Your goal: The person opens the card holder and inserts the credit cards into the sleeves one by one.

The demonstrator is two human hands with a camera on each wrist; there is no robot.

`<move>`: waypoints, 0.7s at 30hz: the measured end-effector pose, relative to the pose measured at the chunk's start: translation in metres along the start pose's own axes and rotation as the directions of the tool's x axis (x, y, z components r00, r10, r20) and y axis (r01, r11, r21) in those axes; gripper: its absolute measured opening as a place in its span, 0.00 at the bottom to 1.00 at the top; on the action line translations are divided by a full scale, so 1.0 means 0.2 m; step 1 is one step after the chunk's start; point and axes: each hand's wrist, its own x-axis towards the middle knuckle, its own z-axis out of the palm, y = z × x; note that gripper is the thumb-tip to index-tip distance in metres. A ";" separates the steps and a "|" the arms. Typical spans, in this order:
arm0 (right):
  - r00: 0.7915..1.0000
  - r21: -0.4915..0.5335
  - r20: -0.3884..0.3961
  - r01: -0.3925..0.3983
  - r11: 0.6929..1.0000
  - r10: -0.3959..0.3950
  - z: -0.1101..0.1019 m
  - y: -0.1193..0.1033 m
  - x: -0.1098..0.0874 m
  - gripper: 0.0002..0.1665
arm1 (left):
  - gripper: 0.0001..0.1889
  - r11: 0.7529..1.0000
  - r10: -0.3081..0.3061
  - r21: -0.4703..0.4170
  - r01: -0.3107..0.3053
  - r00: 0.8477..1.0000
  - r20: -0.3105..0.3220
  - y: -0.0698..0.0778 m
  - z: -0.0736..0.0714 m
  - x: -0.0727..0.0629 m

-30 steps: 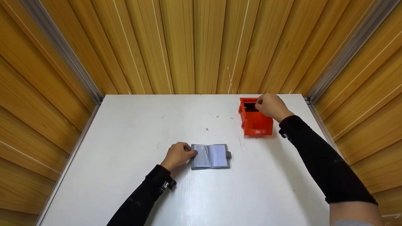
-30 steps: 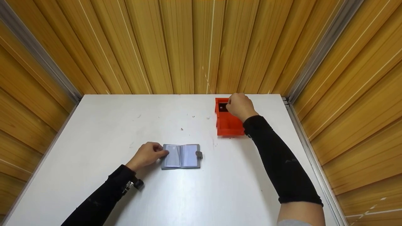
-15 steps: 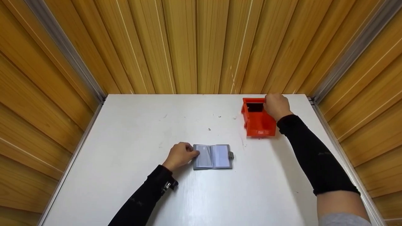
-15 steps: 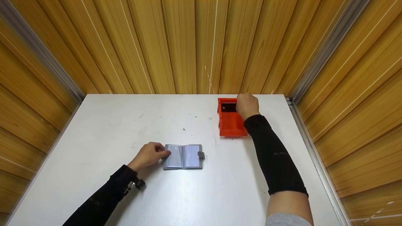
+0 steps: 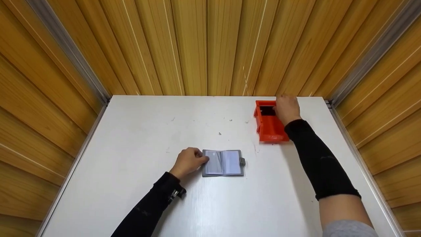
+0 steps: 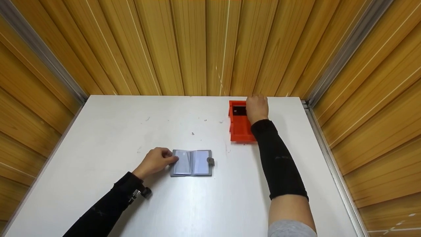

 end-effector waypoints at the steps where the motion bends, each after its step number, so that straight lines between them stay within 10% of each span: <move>1: 1.000 0.001 -0.004 -0.007 1.000 0.007 0.01 0.00 0.00 0.25 | 0.13 1.000 0.003 0.000 -0.003 1.000 -0.004 0.00 0.00 0.00; 21: 0.993 -0.019 -0.119 -0.005 1.000 0.003 0.10 0.02 0.02 0.20 | 0.13 0.999 0.021 -0.026 -0.021 1.000 -0.014 -0.02 0.01 0.00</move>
